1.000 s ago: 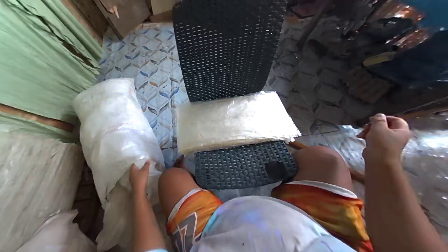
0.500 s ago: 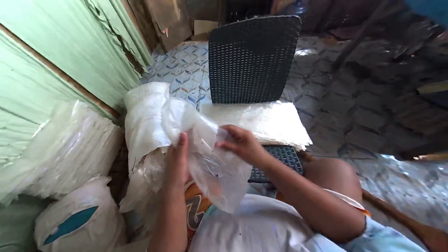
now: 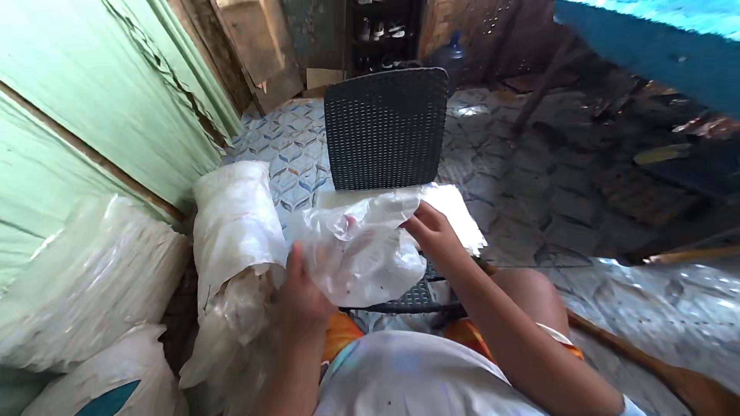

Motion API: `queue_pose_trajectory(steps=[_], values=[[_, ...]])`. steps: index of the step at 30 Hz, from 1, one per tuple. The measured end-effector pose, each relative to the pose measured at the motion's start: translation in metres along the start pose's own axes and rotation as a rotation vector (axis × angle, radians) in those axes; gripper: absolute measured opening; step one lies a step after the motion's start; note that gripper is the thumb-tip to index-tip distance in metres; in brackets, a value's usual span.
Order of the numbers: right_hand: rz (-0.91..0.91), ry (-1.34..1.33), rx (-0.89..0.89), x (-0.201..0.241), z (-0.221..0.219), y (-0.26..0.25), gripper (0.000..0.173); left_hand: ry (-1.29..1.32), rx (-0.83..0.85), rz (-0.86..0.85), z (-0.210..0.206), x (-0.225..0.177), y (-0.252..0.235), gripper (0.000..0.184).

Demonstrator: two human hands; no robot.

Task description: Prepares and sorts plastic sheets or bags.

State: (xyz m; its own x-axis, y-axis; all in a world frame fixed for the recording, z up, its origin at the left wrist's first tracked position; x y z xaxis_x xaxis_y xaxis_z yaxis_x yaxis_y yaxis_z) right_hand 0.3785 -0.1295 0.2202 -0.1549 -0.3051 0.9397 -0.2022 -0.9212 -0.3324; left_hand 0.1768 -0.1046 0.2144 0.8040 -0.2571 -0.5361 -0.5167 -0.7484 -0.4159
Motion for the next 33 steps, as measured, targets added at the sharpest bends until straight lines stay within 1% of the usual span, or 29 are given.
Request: queue_pose_trajectory(steps=[1,2,4,5,6,7,8,10,11,12,13,14,15,16,17,18,19,20,21,23,25,26,27,28,30,31,32,33], values=[[-0.008,-0.062,-0.044,0.008,0.0,0.0,0.028,0.017,0.017,0.063,-0.008,0.011,0.0,0.069],[-0.014,-0.095,-0.071,0.014,0.0,0.001,0.031,-0.007,-0.001,0.125,-0.015,0.02,0.0,0.081],[0.009,-0.048,-0.05,0.022,-0.003,0.003,0.039,-0.019,0.009,0.224,-0.025,0.032,-0.004,0.082],[0.05,0.005,-0.007,0.024,-0.006,0.003,0.042,-0.063,-0.001,0.262,-0.025,0.036,-0.004,0.078],[0.105,0.08,0.046,0.025,-0.012,0.005,0.046,-0.142,-0.054,0.293,-0.023,0.037,-0.003,0.068],[0.157,0.153,0.072,0.026,-0.017,0.006,0.05,-0.276,-0.15,0.315,-0.02,0.034,-0.002,0.054],[0.197,0.207,0.069,0.026,-0.02,0.008,0.05,-0.405,-0.242,0.335,-0.018,0.031,-0.001,0.038],[0.182,0.235,0.028,0.02,-0.021,0.012,0.051,-0.621,-0.349,0.342,-0.019,0.024,-0.001,0.017],[0.139,0.216,0.019,0.014,-0.02,0.012,0.054,-0.693,-0.366,0.295,-0.02,0.02,-0.001,0.011],[0.085,0.185,0.051,0.007,-0.022,0.011,0.059,-0.744,-0.362,0.217,-0.021,0.016,0.0,0.011],[0.014,0.142,0.147,-0.001,-0.026,0.011,0.066,-0.763,-0.351,0.126,-0.021,0.011,0.002,0.012],[-0.053,0.108,0.285,-0.01,-0.034,0.015,0.074,-0.722,-0.339,0.028,-0.02,0.006,0.003,0.012],[-0.097,0.09,0.414,-0.019,-0.044,0.023,0.076,-0.633,-0.315,-0.056,-0.019,0.003,0.004,0.012],[-0.117,0.071,0.511,-0.029,-0.054,0.035,0.067,-0.517,-0.271,-0.123,-0.018,-0.001,0.004,0.011],[-0.124,0.06,0.577,-0.039,-0.066,0.048,0.045,-0.398,-0.218,-0.165,-0.017,-0.005,0.002,0.014],[-0.143,0.05,0.652,-0.049,-0.078,0.064,0.031,-0.253,-0.166,-0.179,-0.014,-0.008,-0.001,0.022],[-0.155,0.031,0.713,-0.054,-0.087,0.078,0.029,-0.079,-0.102,-0.174,-0.013,-0.01,-0.006,0.03],[-0.152,0.03,0.727,-0.056,-0.089,0.086,0.03,0.07,-0.071,-0.18,-0.015,-0.013,-0.011,0.034],[-0.145,0.047,0.714,-0.058,-0.086,0.086,0.031,0.15,-0.076,-0.201,-0.016,-0.016,-0.015,0.035],[-0.12,0.12,0.676,-0.064,-0.074,0.077,0.032,0.171,-0.101,-0.245,-0.018,-0.024,-0.018,0.034],[-0.096,0.23,0.692,-0.071,-0.067,0.072,0.034,0.108,-0.139,-0.29,-0.019,-0.028,-0.019,0.035],[-0.096,0.286,0.692,-0.07,-0.062,0.068,0.034,0.058,-0.152,-0.302,-0.021,-0.029,-0.02,0.034],[-0.097,0.311,0.653,-0.061,-0.056,0.061,0.035,-0.003,-0.179,-0.309,-0.023,-0.028,-0.021,0.032],[-0.065,0.298,0.554,-0.044,-0.047,0.054,0.041,-0.05,-0.197,-0.308,-0.025,-0.026,-0.021,0.03],[0.096,0.201,0.293,0.001,-0.028,0.037,0.056,-0.108,-0.219,-0.267,-0.029,-0.013,-0.018,0.028],[0.186,0.142,0.177,0.021,-0.021,0.031,0.059,-0.112,-0.219,-0.224,-0.031,-0.003,-0.015,0.03],[0.275,0.104,0.081,0.04,-0.015,0.026,0.057,-0.105,-0.22,-0.176,-0.034,0.008,-0.013,0.033],[0.358,0.083,-0.014,0.056,-0.009,0.023,0.047,-0.115,-0.226,-0.135,-0.036,0.017,-0.01,0.035]])
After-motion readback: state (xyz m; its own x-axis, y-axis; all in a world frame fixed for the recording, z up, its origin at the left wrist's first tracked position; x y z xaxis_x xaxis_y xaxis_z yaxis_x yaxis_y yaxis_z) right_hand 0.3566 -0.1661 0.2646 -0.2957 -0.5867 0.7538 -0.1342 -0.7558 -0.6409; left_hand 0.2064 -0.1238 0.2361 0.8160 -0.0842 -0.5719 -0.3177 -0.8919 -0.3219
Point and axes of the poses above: each hand's wrist, its own y-axis away from the middle knuckle, its own z-axis out of the back of the hand, x = y × z, the point moved 9 cm from there along -y, towards the middle knuckle, and after that the axes turned 3 degrees about x, right-handed, at the moved point
